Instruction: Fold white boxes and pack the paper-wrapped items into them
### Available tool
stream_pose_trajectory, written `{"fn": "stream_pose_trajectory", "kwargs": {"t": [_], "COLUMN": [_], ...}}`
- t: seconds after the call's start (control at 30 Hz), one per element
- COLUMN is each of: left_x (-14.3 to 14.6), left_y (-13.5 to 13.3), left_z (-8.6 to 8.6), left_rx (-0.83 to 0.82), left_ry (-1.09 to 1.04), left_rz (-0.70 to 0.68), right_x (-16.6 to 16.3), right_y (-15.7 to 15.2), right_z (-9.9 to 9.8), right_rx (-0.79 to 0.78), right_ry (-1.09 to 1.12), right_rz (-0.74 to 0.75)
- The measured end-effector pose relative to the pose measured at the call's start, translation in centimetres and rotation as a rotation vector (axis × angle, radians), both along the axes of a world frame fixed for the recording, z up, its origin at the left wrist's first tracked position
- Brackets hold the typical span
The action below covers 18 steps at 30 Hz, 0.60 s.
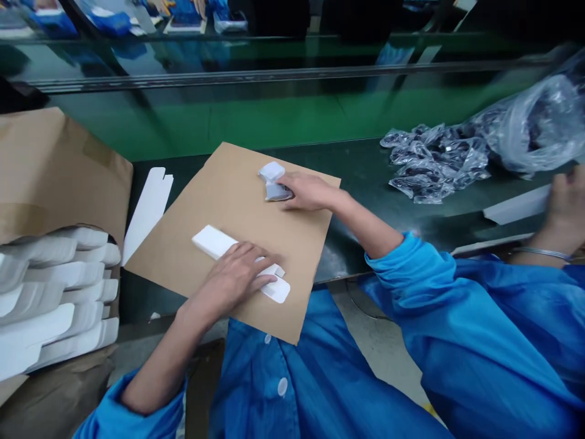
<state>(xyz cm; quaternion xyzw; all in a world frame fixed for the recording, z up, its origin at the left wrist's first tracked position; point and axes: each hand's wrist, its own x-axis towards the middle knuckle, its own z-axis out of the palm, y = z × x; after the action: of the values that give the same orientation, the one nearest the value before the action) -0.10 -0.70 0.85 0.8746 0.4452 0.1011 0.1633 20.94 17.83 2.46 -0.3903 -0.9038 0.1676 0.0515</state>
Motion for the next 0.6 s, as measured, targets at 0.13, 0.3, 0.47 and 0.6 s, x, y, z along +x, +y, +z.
{"fn": "stream_pose_trajectory", "kwargs": {"t": [0.13, 0.3, 0.47, 0.6], "left_x": [-0.1, -1.9, -3.7, -3.6], "left_y": [0.4, -0.3, -0.6, -0.5], "left_z": [-1.6, -1.6, -0.4, -0.5], "left_rx": [0.180, 0.163, -0.052, -0.030], "left_ry": [0.061, 0.061, 0.144, 0.174], "left_rz": [0.266, 0.262, 0.097, 0.192], "right_x": [0.0, 1.6, 0.8, -1.5], "right_y": [-1.5, -3.4, -2.9, -1.2], "right_z": [-1.4, -1.4, -0.3, 1.1], "right_rx": [0.012, 0.009, -0.018, -0.161], "right_ry": [0.084, 0.099, -0.059, -0.172], "right_rz": [-0.016, 0.098, 0.177, 0.207]}}
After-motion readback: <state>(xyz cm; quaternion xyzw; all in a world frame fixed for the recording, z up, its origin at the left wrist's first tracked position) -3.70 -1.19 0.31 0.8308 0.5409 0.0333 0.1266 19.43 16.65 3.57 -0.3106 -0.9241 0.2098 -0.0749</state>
